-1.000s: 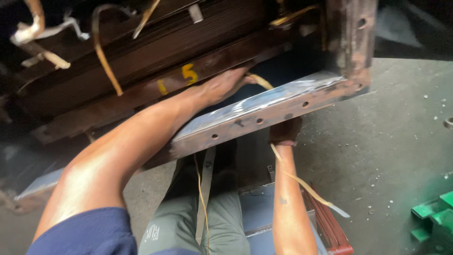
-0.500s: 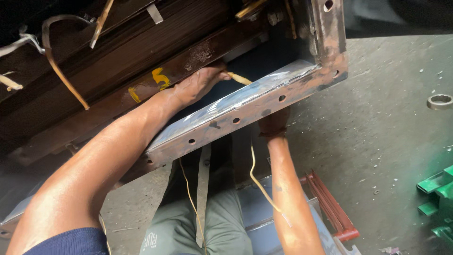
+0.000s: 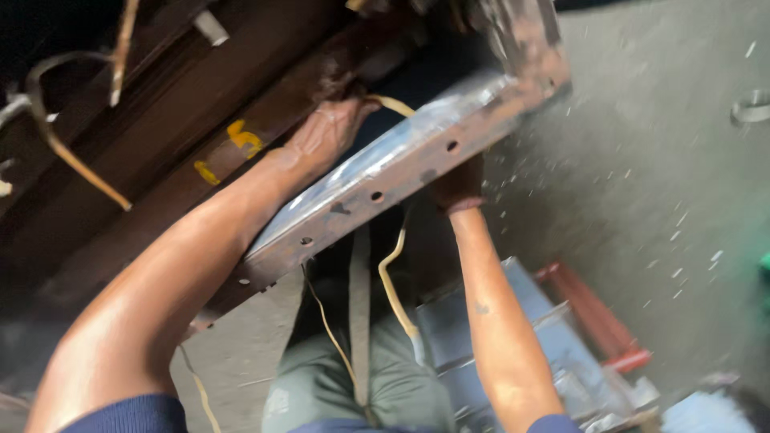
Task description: The person threads long thin bamboo strips through holes and slots in a rectangular metal frame lying on the workshop floor, pulling each strip through by hand and working around the frame to feed strips through successive openings. At one point a second person briefly assists by holding the frame.
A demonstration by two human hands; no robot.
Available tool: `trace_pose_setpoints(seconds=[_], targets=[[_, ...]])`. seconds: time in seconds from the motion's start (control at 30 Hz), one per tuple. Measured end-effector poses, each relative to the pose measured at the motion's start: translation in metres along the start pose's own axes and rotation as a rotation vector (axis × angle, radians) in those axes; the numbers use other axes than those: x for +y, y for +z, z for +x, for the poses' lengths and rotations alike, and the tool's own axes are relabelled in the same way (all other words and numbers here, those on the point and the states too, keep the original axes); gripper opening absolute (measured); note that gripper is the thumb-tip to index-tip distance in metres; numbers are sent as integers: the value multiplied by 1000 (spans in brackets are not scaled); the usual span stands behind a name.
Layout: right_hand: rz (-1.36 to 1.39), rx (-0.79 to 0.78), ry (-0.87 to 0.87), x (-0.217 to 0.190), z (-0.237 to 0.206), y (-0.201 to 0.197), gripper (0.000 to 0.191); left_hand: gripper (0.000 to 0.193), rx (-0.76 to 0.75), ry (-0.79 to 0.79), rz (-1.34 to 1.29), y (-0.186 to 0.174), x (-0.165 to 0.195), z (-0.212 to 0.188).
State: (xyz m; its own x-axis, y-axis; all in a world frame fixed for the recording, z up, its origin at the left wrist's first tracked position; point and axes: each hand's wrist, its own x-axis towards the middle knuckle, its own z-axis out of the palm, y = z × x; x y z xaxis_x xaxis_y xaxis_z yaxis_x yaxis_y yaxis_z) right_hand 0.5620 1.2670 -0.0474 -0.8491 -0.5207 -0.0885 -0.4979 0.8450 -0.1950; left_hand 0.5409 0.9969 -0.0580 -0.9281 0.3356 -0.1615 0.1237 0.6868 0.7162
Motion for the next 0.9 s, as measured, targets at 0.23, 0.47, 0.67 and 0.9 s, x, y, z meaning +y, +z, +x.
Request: trace_pose_setpoints(seconds=[0.23,0.47,0.67,0.9], targets=[[536,-53,182,-9,10,-17,22,31,-78,196,-49,-35,5,11],[398,20,294,-23,31,-16,20,23,-88,214,168,-33,-9,13],[358,-166,474,-71,51,-34,17,17,-152,183,193,-18,-52,14],[785,-244,571,-72,25,-35,22,15,-212,150,195,-8,-70,3]])
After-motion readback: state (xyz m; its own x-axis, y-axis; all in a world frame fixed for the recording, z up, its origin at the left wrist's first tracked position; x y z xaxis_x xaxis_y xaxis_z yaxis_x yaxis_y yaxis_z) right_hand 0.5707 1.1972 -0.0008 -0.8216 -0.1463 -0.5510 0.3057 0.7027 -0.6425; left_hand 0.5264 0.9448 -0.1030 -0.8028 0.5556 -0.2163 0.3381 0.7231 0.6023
